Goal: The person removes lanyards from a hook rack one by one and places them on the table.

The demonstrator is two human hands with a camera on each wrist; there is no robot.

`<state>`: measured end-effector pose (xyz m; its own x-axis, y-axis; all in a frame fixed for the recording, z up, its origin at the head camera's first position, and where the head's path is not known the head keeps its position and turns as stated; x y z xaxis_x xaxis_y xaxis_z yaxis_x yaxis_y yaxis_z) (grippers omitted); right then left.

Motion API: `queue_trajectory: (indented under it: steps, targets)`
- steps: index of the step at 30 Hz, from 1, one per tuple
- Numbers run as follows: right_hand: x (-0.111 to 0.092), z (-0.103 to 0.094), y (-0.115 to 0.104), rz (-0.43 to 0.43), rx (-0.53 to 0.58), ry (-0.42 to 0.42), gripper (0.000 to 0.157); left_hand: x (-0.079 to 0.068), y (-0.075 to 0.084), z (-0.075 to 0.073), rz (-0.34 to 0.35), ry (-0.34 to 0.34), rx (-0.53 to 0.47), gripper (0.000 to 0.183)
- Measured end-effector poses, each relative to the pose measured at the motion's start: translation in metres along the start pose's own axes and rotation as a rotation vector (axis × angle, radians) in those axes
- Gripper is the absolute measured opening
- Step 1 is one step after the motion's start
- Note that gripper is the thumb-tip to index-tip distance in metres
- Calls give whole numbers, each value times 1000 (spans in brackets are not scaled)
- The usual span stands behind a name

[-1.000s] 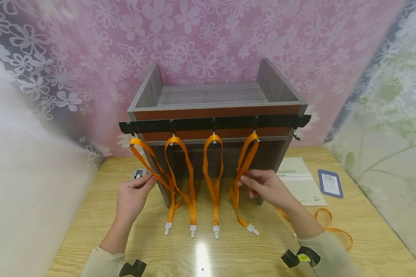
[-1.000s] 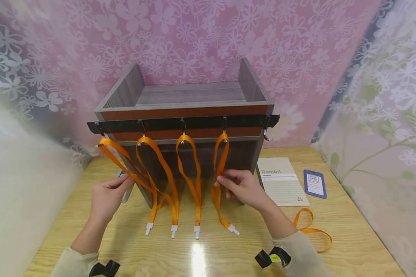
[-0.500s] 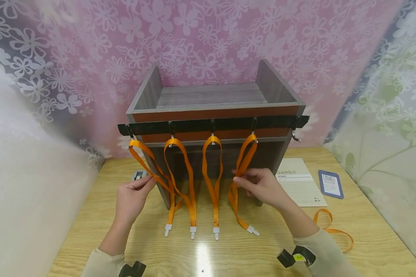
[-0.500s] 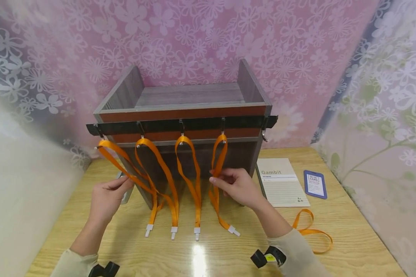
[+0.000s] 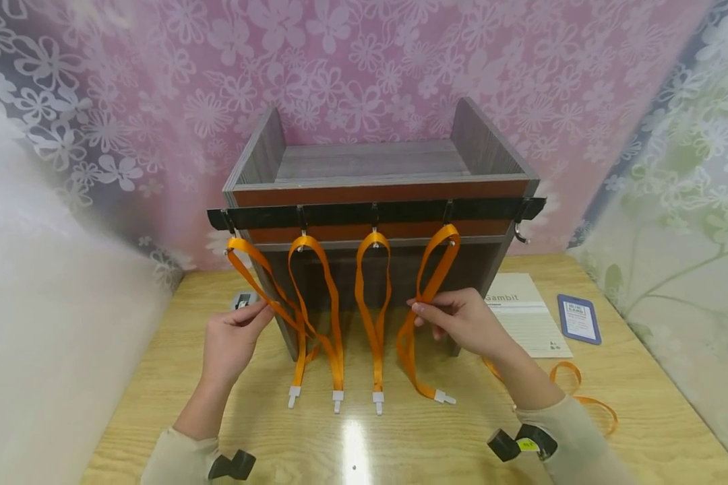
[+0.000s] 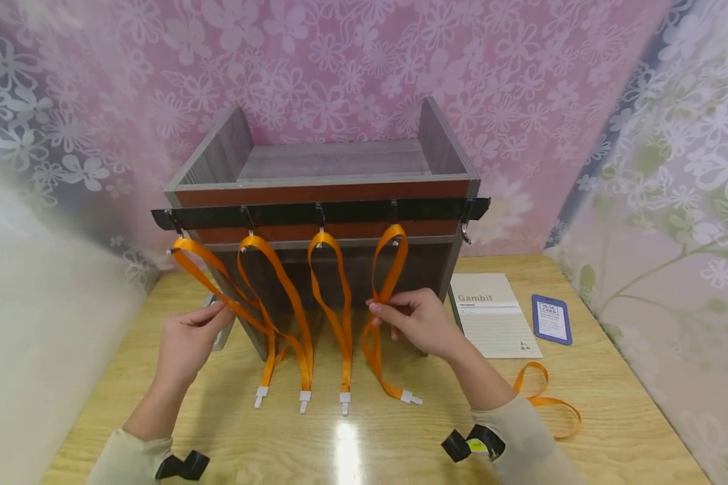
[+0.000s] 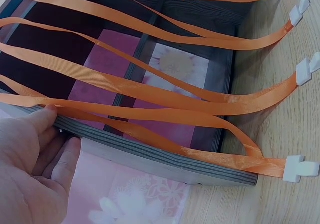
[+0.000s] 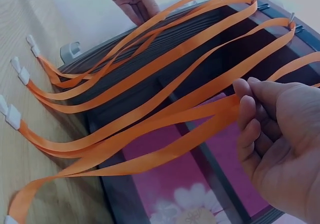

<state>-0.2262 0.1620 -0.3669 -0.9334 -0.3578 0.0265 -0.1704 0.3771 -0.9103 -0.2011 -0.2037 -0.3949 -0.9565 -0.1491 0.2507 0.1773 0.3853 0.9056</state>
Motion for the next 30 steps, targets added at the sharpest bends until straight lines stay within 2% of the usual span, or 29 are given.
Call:
queue_trajectory:
  steps: [9,17,21,30]
  targets:
    - [-9,-12,-17,26,-6,-21,26,0,2,0,-10,-4,-16,35]
    - [-25,-25,-44,-22,-37,-28,21,0,2,1,4,0,-33,34]
    - [-36,-32,-60,-82,-82,-30,16,-1,1,2,4,6,-39,34]
    - [-58,-50,-98,-299,-182,6,18,-1,2,1,-4,10,-55,33]
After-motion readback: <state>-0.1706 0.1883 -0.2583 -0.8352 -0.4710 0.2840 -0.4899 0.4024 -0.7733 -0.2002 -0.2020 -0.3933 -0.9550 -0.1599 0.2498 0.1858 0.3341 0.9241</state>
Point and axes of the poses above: each hand's wrist, its own x-axis towards the middle knuckle, its own z-axis out of the palm, y = z × x, the point moved 6 cm from there along x, towards the middle knuckle, and after that the axes turned 11 degrees about z, right-handed, at the moved point
